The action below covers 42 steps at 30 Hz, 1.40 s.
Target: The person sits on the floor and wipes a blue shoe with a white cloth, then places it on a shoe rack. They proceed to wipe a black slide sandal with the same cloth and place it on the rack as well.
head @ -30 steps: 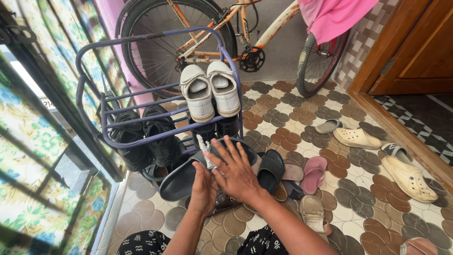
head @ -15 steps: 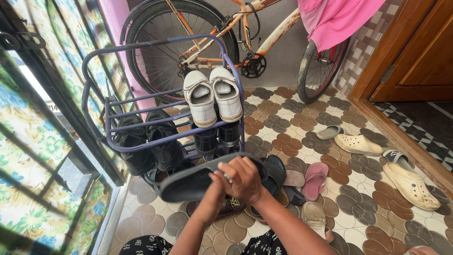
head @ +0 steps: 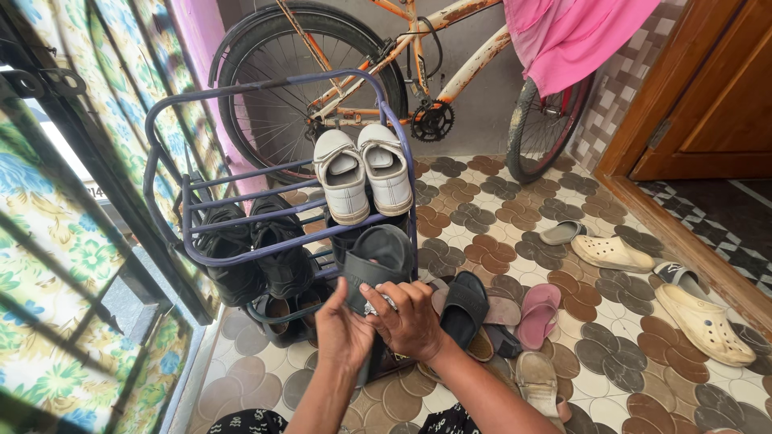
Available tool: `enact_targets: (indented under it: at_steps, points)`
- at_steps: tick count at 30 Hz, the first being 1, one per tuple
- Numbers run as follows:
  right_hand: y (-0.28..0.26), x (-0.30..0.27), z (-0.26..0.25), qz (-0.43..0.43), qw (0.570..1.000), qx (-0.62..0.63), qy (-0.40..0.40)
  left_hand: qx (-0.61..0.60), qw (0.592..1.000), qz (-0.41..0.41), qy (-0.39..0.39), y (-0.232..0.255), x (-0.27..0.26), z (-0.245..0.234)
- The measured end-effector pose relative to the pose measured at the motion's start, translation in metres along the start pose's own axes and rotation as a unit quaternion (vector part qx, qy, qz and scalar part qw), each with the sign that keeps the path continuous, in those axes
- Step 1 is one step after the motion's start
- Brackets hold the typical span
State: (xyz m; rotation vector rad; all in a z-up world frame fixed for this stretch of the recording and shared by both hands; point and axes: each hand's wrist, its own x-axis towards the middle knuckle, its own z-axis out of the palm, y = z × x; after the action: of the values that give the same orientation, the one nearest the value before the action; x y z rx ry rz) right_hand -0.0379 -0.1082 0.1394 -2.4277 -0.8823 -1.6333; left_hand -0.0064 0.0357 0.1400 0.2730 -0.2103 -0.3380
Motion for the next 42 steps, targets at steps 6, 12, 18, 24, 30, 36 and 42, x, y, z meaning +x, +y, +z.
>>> enact_targets:
  at_steps: [6, 12, 18, 24, 30, 36, 42]
  points:
    - [0.012, 0.013, 0.003, 0.094, 0.989, 0.071, 0.087, -0.044, 0.998, -0.027, 0.033, -0.014, 0.011, -0.008]
    - [-0.011, 0.001, 0.012, 0.194, 0.961, 0.174, 0.097, -0.078, 0.996, 0.01, 0.048, -0.009, 0.019, -0.003]
    - [0.013, 0.038, 0.001, 0.195, 0.961, 0.149, 0.127, -0.095, 0.993, 0.002, 0.065, -0.019, 0.019, 0.0]
    - [0.015, 0.051, 0.005, 0.275, 0.938, 0.197, 0.071, -0.08, 0.994, 0.063, 0.046, 0.014, 0.03, 0.014]
    - [-0.031, 0.027, 0.03, 0.329, 0.898, 0.287, -0.061, -0.109, 0.965, 0.226, 0.081, 0.108, 0.117, 0.003]
    - [-0.055, 0.025, 0.042, 0.345, 0.849, 0.344, -0.205, -0.201, 0.932, 0.295, 0.059, 0.174, 0.213, -0.061]
    - [-0.056, 0.019, 0.045, 0.365, 0.806, 0.35, -0.307, -0.113, 0.926, 0.337, 0.126, 0.173, 0.292, -0.094]
